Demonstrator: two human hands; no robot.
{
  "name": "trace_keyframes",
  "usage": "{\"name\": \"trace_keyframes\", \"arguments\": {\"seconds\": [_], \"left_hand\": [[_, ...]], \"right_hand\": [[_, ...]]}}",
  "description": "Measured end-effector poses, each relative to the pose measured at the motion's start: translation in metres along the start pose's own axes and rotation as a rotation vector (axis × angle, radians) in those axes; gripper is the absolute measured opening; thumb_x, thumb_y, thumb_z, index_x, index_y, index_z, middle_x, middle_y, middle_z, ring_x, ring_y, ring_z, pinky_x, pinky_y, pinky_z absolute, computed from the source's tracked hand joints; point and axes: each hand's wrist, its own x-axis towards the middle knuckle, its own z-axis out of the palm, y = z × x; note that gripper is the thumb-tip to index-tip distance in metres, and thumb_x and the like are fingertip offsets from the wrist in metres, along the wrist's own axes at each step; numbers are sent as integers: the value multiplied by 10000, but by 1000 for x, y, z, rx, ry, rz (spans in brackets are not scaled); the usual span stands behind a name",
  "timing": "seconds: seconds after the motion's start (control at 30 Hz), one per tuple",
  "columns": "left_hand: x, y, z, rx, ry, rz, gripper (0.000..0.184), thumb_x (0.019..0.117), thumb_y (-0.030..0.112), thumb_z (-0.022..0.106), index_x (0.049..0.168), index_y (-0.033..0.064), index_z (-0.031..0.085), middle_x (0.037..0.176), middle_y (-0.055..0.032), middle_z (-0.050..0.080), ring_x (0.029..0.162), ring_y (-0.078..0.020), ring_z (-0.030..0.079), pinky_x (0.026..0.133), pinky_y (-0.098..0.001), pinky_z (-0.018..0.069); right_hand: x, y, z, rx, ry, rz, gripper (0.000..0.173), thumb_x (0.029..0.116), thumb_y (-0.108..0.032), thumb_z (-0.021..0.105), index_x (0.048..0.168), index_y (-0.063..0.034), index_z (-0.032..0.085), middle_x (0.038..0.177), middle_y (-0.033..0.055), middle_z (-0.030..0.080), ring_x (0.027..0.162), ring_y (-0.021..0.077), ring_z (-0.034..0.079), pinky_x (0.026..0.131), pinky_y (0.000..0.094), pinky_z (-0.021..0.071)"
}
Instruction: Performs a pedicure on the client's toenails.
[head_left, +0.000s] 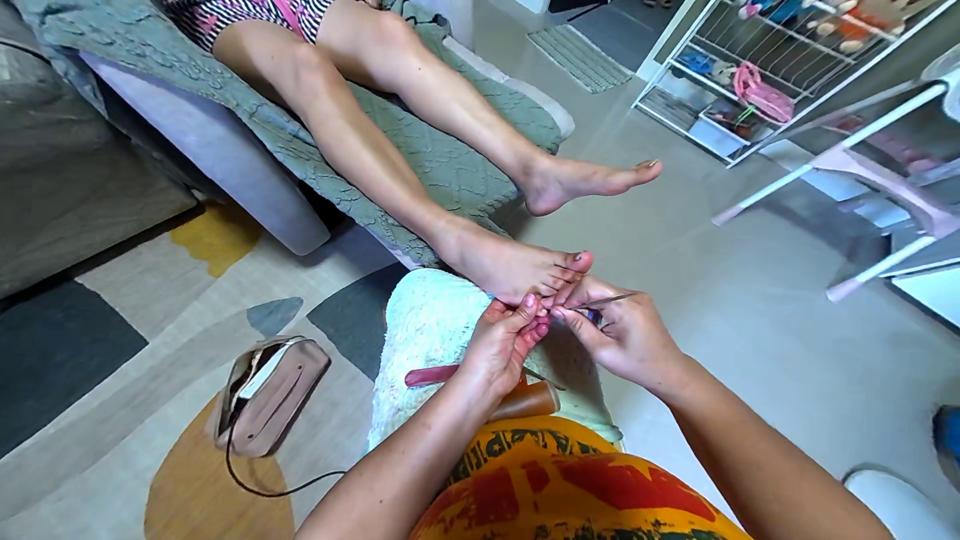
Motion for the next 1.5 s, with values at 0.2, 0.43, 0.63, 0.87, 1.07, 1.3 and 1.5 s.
{"name": "trace_keyframes", "arguments": {"seconds": [0.2, 0.43, 0.63, 0.87, 1.07, 1.3, 1.5], "left_hand": [[1, -1, -1, -2, 0, -3, 130, 996, 3, 602, 1106, 19, 537, 901, -110, 682, 755, -159, 702, 734, -278, 608], [1, -2, -6, 11, -45, 10, 100, 1014, -23, 553, 1097, 22, 519, 891, -107, 678, 768, -164, 705, 760, -287, 612], [2, -4, -9, 39, -69, 39, 101, 1022, -34, 526, 1106, 20, 519, 906, -105, 676, 793, -167, 703, 785, -297, 609], [2, -5, -9, 36, -87, 49, 116, 1033, -33, 500, 1133, 24, 503, 919, -103, 674, 809, -172, 702, 800, -308, 606], [1, -5, -9, 30, -85, 44, 119, 1038, -32, 489, 1142, 27, 493, 912, -103, 670, 798, -167, 702, 787, -297, 608], [1, -4, -9, 27, -92, 37, 106, 1040, -30, 484, 1125, 30, 499, 902, -102, 671, 791, -169, 704, 787, -300, 610], [1, -4, -8, 15, -89, 27, 111, 1042, -27, 483, 1137, 28, 496, 906, -107, 672, 791, -175, 705, 788, -305, 611]], "right_hand": [[-3, 4, 5, 3, 37, -11, 119, 980, -131, 633, 951, -30, 690, 948, 39, 732, 835, 23, 677, 765, 180, 572], [-6, 5, 5, 230, 100, 128, 72, 947, -116, 698, 955, -45, 688, 936, 5, 746, 768, 21, 687, 688, 180, 588], [-14, 9, 17, 254, 180, 102, 58, 938, -80, 699, 952, -25, 687, 966, 27, 751, 829, 49, 711, 740, 208, 610], [-20, 8, 26, 388, 291, 131, 69, 912, -28, 728, 961, -30, 680, 985, 46, 758, 840, 92, 728, 727, 233, 622], [-20, 8, 29, 387, 307, 123, 60, 917, -31, 717, 960, -32, 675, 983, 48, 759, 830, 93, 729, 708, 228, 619], [-20, 7, 29, 412, 313, 135, 72, 914, -24, 720, 962, -35, 668, 990, 55, 760, 845, 107, 735, 725, 239, 624], [-22, 7, 29, 450, 325, 136, 84, 911, -16, 726, 963, -47, 668, 997, 56, 761, 856, 118, 738, 736, 251, 628]]}}
